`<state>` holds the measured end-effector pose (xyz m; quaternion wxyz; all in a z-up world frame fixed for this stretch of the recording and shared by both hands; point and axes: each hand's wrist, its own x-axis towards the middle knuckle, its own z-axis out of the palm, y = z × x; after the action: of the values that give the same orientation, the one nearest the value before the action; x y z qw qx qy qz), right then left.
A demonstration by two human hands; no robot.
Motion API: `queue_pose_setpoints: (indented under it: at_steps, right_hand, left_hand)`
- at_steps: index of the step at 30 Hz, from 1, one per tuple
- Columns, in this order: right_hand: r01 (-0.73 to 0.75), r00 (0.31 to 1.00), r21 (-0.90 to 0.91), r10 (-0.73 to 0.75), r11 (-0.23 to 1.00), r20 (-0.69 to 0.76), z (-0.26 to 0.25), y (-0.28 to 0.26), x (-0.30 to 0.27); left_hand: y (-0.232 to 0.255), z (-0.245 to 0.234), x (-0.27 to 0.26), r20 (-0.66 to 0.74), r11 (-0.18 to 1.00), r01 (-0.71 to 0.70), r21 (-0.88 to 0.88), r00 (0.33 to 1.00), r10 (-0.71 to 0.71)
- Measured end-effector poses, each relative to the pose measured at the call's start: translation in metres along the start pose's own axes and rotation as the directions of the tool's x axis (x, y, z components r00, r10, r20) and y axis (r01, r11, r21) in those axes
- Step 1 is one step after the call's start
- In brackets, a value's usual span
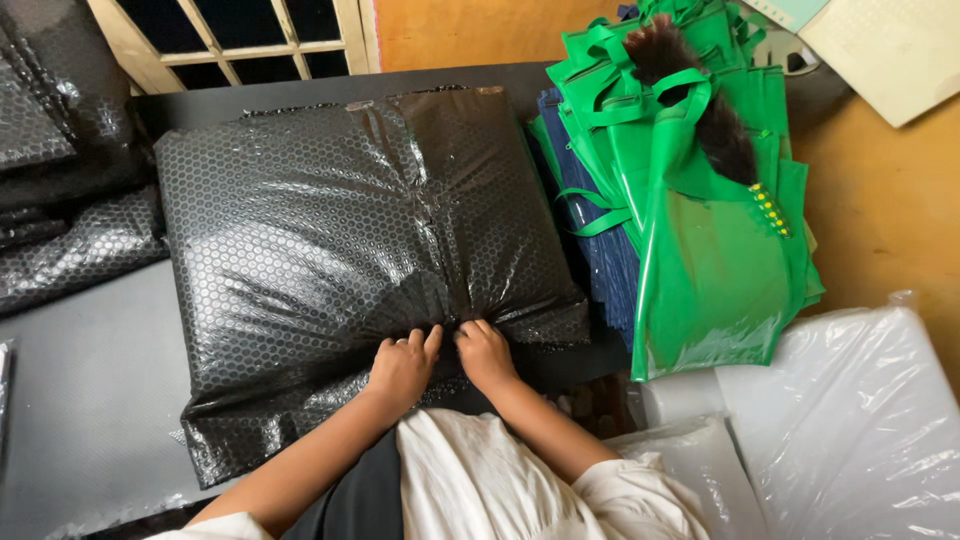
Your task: The person tapes a black bubble mailer shut, brushes it with a feather duster, and then brushes several green reusable bags with the same duster.
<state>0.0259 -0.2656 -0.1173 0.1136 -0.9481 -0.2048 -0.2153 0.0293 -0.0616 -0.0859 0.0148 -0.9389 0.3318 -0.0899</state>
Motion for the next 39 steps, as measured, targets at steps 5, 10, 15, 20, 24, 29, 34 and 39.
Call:
queue_pose_setpoints:
  at_steps: [5, 10, 15, 20, 24, 29, 34, 39]
  right_hand:
    - [-0.067, 0.997, 0.172, 0.057, 0.983, 0.06, -0.025, -0.015, -0.003]
    - [-0.136, 0.979, 0.384, 0.065, 0.913, 0.192, -0.046, -0.009, -0.003]
    - [0.179, 0.948, 0.158, -0.213, 0.971, 0.237, -0.045, 0.007, -0.009]
    - [0.232, 0.846, 0.142, -0.271, 0.962, 0.46, -0.066, 0.006, 0.009]
    - [0.314, 0.868, 0.162, -0.352, 0.935, 0.349, -0.039, 0.012, -0.006]
    - [0.31, 0.946, 0.073, -0.315, 0.948, 0.079, -0.031, 0.008, -0.01]
    - [0.313, 0.946, -0.028, -0.314, 0.949, -0.084, -0.04, 0.009, 0.0]
    - [0.324, 0.946, 0.119, -0.319, 0.939, -0.057, -0.053, 0.015, 0.005]
  left_hand:
    - [-0.015, -0.028, -0.017, 0.184, 0.984, 0.005, -0.18, 0.983, 0.029]
    - [-0.036, -0.058, -0.021, 0.448, 0.877, 0.154, -0.455, 0.891, 0.075]
    - [-0.049, -0.083, -0.017, 0.367, 0.781, 0.114, -0.613, 0.917, 0.155]
    - [-0.054, -0.073, -0.02, 0.382, 0.736, 0.161, -0.657, 0.913, 0.141]
    - [-0.049, -0.053, -0.024, 0.446, 0.757, 0.225, -0.613, 0.89, 0.096]
    - [-0.045, -0.026, -0.029, 0.457, 0.81, 0.217, -0.545, 0.887, 0.07]
    - [-0.042, 0.008, -0.028, 0.464, 0.814, 0.238, -0.53, 0.885, 0.044]
    - [-0.042, 0.013, -0.029, 0.398, 0.817, 0.199, -0.541, 0.917, 0.04]
